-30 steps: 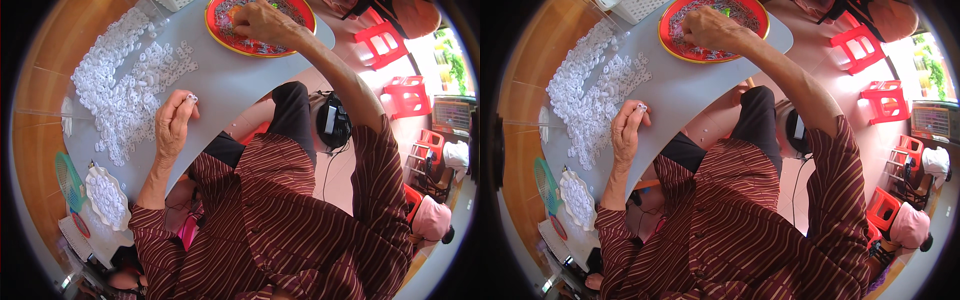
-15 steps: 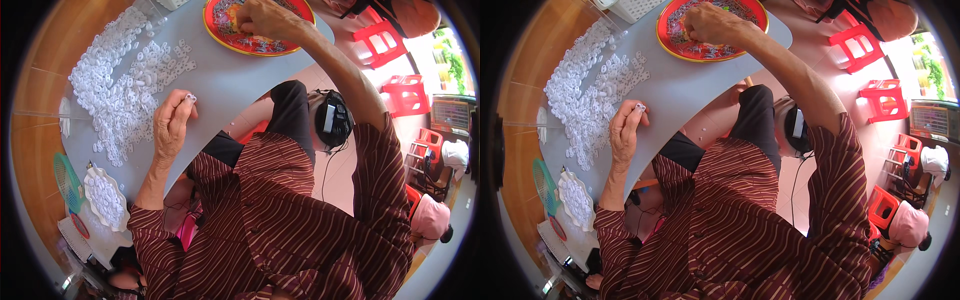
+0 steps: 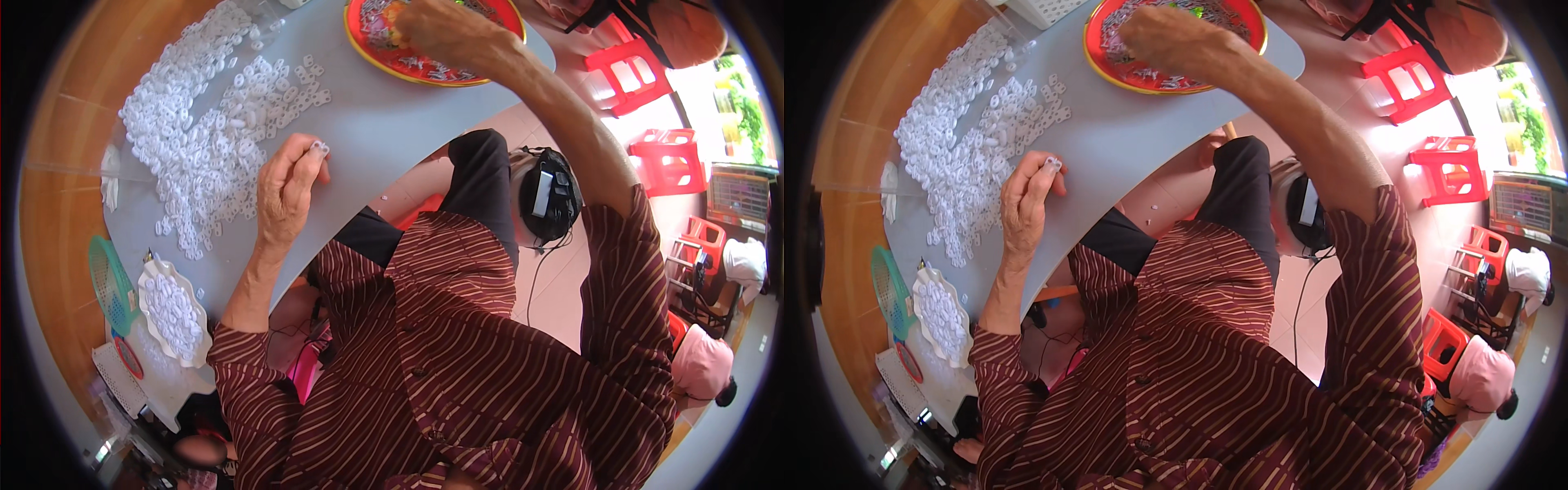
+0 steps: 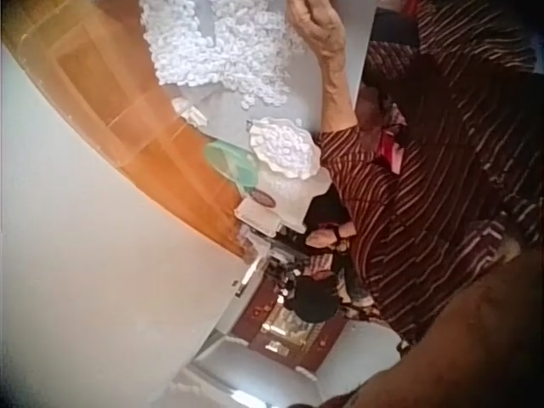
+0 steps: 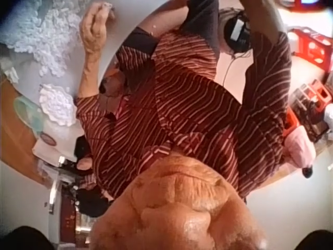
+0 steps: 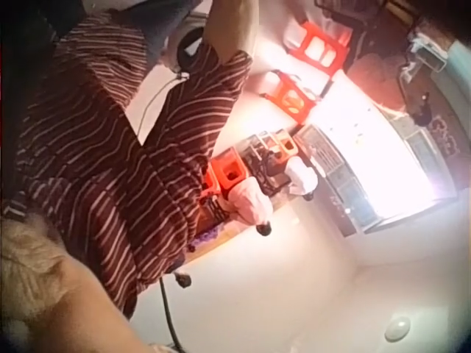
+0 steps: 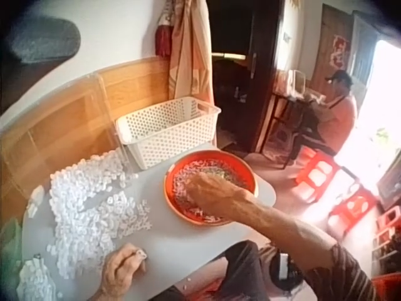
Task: The person is manually assembling small white plastic components by fitting smaller pieces into them on a work table.
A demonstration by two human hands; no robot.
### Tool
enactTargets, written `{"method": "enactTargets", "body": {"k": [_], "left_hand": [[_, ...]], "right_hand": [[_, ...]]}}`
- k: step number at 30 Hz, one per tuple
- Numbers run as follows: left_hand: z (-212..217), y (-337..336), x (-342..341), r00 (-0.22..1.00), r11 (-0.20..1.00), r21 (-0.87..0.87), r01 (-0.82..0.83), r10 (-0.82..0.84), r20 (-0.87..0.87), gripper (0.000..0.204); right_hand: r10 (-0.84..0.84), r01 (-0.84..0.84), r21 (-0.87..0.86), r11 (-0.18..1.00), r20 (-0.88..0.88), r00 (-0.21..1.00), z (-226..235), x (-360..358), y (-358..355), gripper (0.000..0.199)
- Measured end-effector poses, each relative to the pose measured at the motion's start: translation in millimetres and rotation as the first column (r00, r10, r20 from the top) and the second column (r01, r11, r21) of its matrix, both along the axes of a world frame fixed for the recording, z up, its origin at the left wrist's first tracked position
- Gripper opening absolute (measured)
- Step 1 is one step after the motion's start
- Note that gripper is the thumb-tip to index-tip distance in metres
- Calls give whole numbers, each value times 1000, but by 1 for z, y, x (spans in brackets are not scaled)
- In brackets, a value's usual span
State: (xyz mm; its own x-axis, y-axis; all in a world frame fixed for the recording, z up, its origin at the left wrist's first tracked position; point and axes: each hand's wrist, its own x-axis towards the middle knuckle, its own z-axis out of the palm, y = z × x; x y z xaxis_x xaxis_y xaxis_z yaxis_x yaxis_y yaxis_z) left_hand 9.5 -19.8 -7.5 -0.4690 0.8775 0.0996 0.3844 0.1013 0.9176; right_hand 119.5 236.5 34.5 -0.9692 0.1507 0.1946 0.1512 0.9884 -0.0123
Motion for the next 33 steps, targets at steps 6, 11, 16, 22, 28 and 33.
{"method": "enactTargets", "body": {"k": [6, 11, 16, 22, 28, 33], "left_hand": [[-1, 7, -2, 997, 999, 32, 18, -21, 76, 20], [-1, 6, -3, 991, 999, 47, 22, -28, 131, 22], [-3, 5, -5, 994, 999, 39, 9, -13, 113, 21], [-1, 4, -2, 988, 998, 58, -22, 13, 152, 20], [-6, 3, -4, 993, 995, 100, 29, -40, 110, 19], [-10, 2, -4, 998, 994, 107, 23, -29, 57, 17]], "right_hand": [[-106, 38, -392, 919, -155, 982, 26, 18, -19, 24], [-181, -92, -914, 394, -175, 968, -19, 16, -88, 19], [-271, -251, -968, -28, -234, 934, -46, 5, -115, 10], [-319, -304, -951, -57, -271, 908, -58, 1, -119, 22], [-328, -311, -950, 25, -302, 895, -57, 1, -120, 23], [-302, -295, -952, 84, -306, 903, -57, 2, -119, 23]]}}
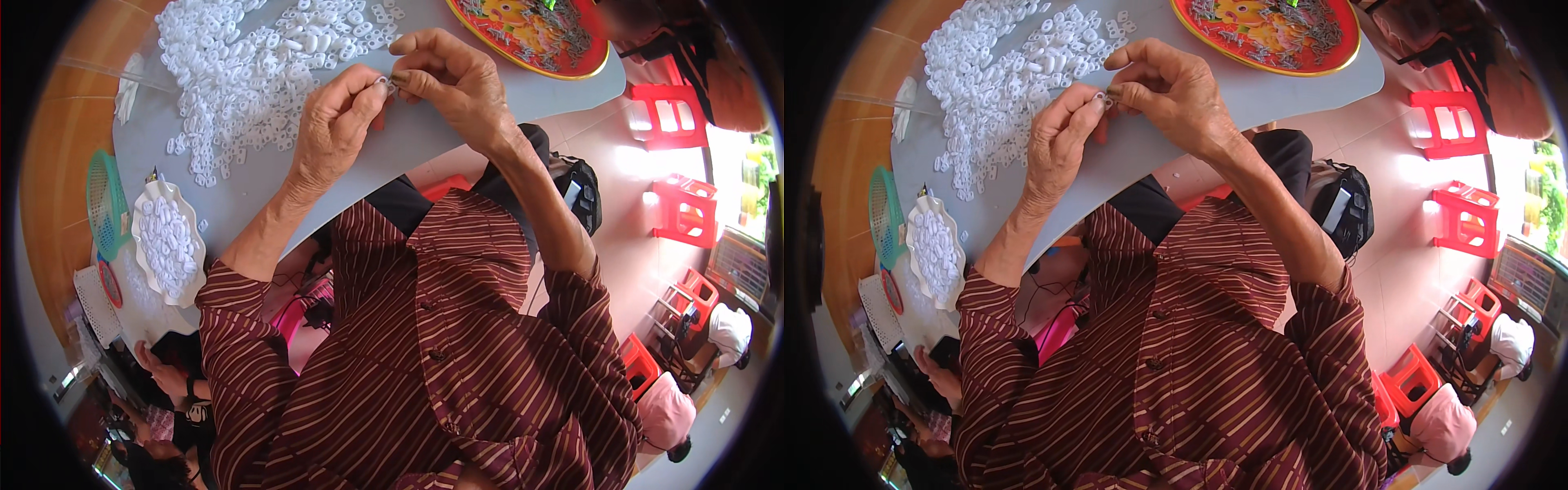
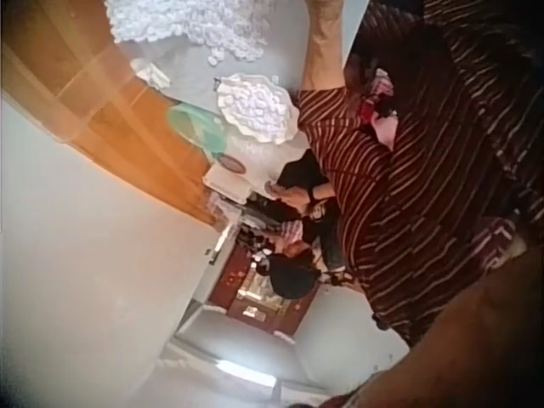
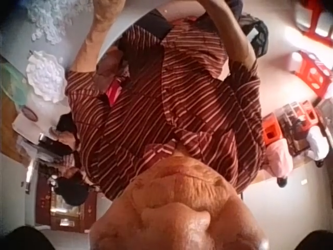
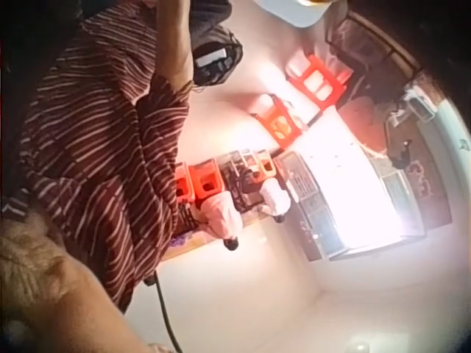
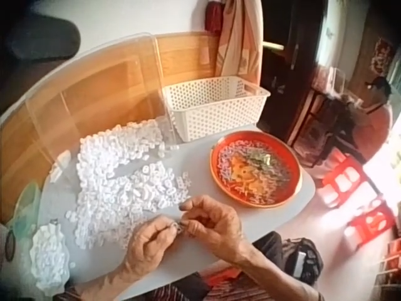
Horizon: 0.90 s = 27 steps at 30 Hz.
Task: The person is manually assembling small white plastic components by fitting smaller pieces into them on a work table.
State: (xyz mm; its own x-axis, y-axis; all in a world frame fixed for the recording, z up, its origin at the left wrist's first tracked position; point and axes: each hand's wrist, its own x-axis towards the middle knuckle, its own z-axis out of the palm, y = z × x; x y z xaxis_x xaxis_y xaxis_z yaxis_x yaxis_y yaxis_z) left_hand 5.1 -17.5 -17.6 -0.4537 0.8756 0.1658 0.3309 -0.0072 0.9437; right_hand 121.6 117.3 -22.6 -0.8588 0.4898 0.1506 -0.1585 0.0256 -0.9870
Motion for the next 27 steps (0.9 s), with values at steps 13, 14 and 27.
{"method": "enactTargets", "body": {"k": [13, 14, 27], "left_hand": [[0, 0, -1, 1000, 1000, -8, 21, -21, -6, 16], [-2, 0, -1, 1000, 1000, 4, 24, -24, -4, 16], [-6, 1, -1, 999, 997, 81, -14, 12, 36, 17]], "right_hand": [[80, -109, 317, 942, 104, 991, 8, -1, 17, 14], [82, -112, 317, 942, 105, 991, 8, -1, 16, 14], [5, -13, 101, 995, 81, 997, 5, -2, 8, 24]]}}
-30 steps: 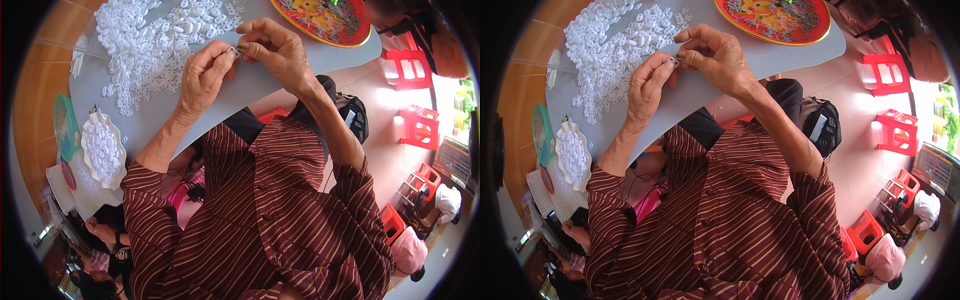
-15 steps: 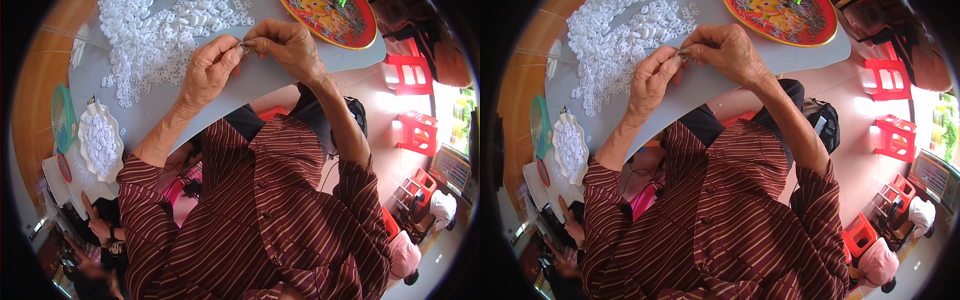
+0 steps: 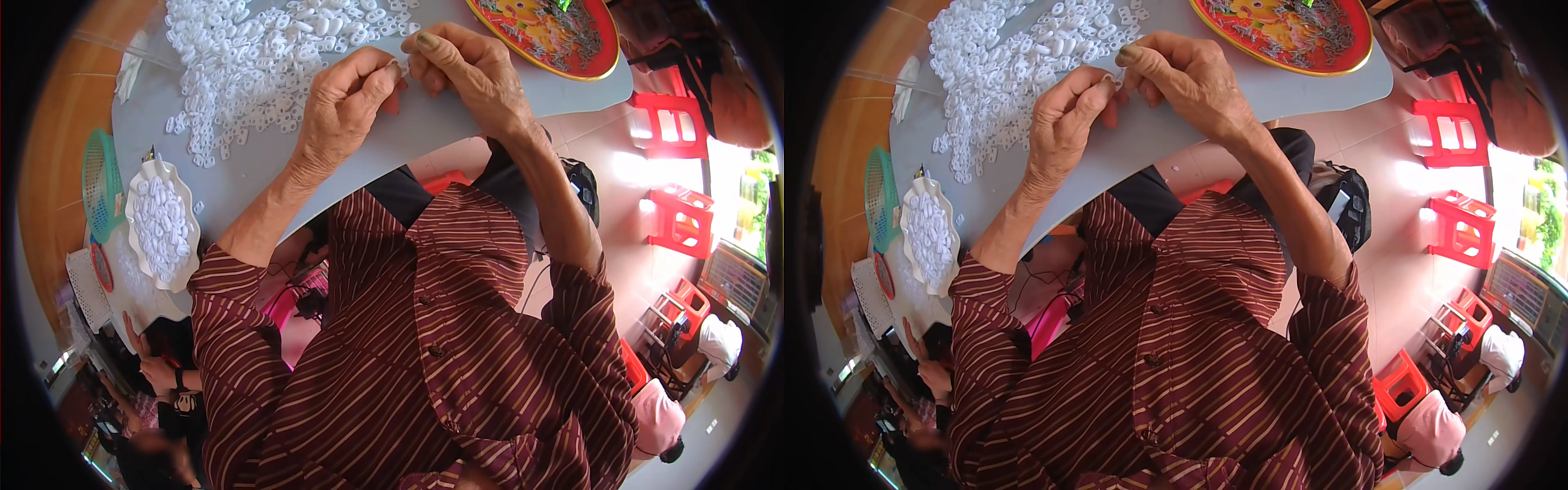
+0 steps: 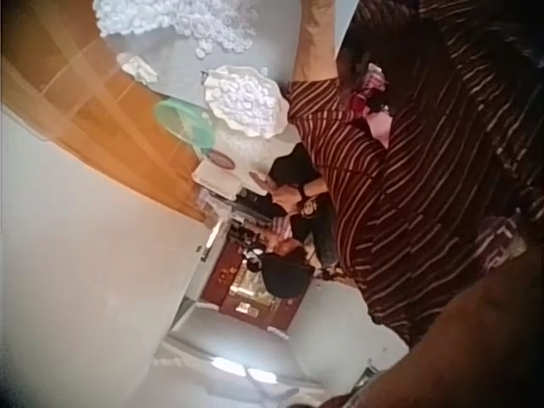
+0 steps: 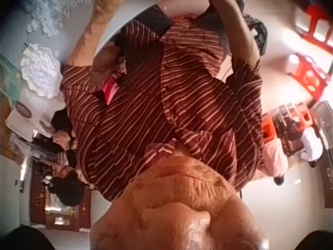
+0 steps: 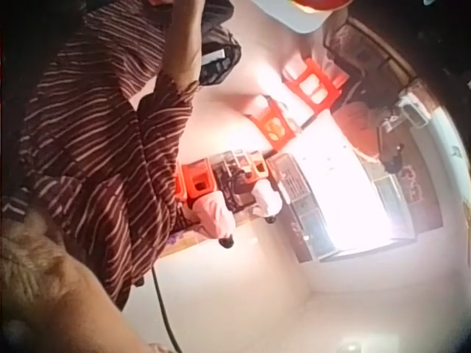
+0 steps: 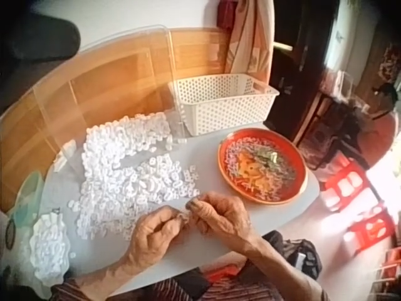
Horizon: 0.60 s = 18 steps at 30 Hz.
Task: The person is manually assembling small white plastic components by fitting smaller pieces into them on a work table.
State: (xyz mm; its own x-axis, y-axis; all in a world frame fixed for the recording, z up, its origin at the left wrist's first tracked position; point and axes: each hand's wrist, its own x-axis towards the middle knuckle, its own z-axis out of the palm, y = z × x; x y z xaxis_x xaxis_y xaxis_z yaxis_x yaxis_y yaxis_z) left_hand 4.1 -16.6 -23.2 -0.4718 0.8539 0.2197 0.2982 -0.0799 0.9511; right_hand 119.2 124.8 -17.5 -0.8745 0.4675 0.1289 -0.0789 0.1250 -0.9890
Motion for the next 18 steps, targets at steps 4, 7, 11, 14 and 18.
{"method": "enactTargets", "body": {"k": [4, 7, 11, 14, 18], "left_hand": [[2, -1, 1, 999, 999, -17, 34, -34, 30, 16], [0, -1, 0, 995, 999, -5, 40, -40, 86, 16], [2, -1, -2, 998, 997, -20, 69, -69, -5, 15], [2, -3, -1, 996, 997, -6, 77, -77, -48, 15], [3, -2, 0, 998, 998, 12, 64, -64, -12, 16]], "right_hand": [[6, -1, 101, 995, -55, 998, -4, 0, -3, 23], [10, -9, 111, 994, -4, 1000, -5, 2, -3, 23], [-18, 25, 139, 990, -50, 999, -4, 2, -7, 21], [-74, 80, 210, 974, -38, 997, 0, 4, -14, 19], [-90, 95, 109, 990, -49, 995, -1, 6, -18, 16]]}}
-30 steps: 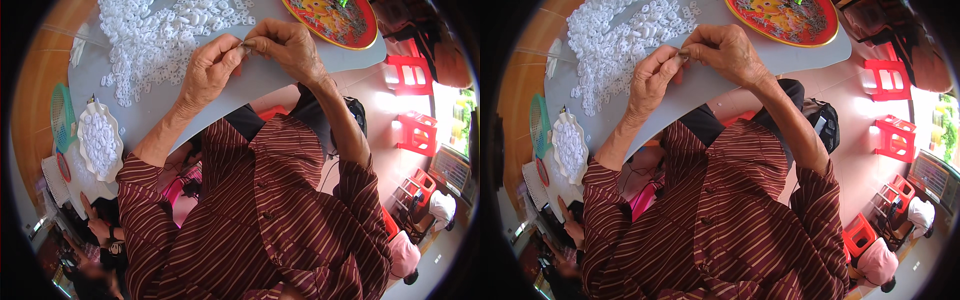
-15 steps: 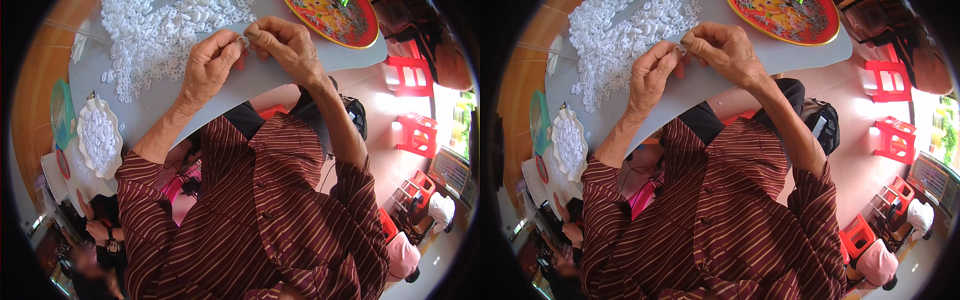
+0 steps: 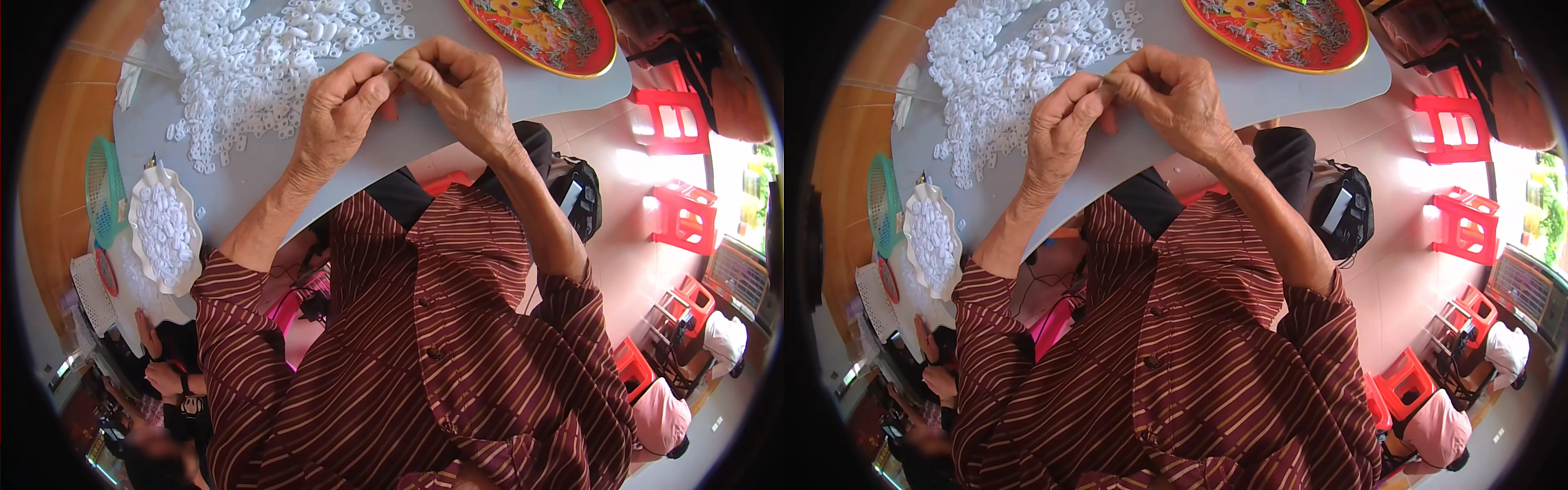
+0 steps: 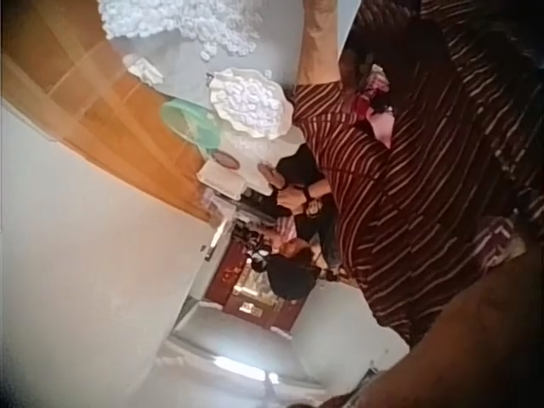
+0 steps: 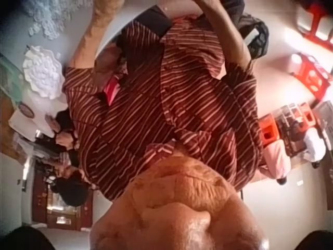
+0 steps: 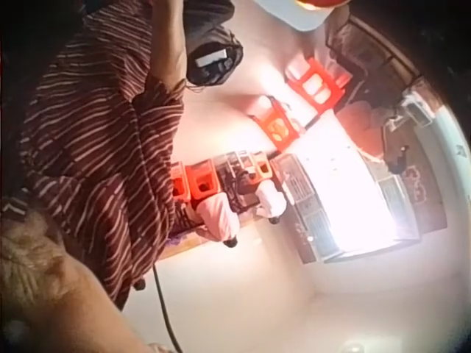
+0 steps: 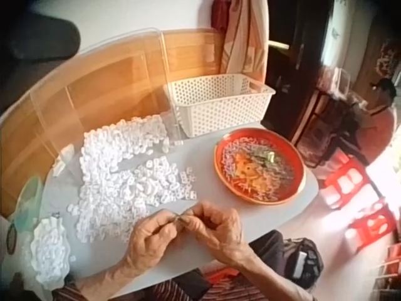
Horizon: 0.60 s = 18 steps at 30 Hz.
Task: The person is manually assembling small white plastic components by fitting smaller pieces into them on a work table.
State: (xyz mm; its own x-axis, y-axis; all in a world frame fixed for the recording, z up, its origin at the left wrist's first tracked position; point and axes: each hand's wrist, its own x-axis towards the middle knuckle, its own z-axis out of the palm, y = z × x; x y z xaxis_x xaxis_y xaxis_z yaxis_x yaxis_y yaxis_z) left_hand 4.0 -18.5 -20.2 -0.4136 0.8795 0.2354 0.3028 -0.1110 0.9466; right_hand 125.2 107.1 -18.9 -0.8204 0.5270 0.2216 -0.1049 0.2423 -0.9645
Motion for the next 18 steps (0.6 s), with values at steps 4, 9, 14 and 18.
{"method": "enactTargets", "body": {"k": [4, 9, 14, 18], "left_hand": [[4, -1, -1, 998, 997, -78, 19, -23, -55, 17], [11, 1, -10, 965, 993, -17, -115, 107, -237, 14], [23, 11, -67, 661, 957, 132, -258, 274, -698, 8], [18, 12, -93, 496, 968, -23, -248, 107, -862, 7]], "right_hand": [[54, -54, -19, 998, -35, 998, 0, 1, 2, 15], [-20, 16, -82, 997, -51, 998, -8, 0, 0, 16], [-16, -4, -256, 967, -77, 997, -2, 3, 1, 15], [-18, 12, -115, 993, -57, 998, -3, 2, 2, 15]]}}
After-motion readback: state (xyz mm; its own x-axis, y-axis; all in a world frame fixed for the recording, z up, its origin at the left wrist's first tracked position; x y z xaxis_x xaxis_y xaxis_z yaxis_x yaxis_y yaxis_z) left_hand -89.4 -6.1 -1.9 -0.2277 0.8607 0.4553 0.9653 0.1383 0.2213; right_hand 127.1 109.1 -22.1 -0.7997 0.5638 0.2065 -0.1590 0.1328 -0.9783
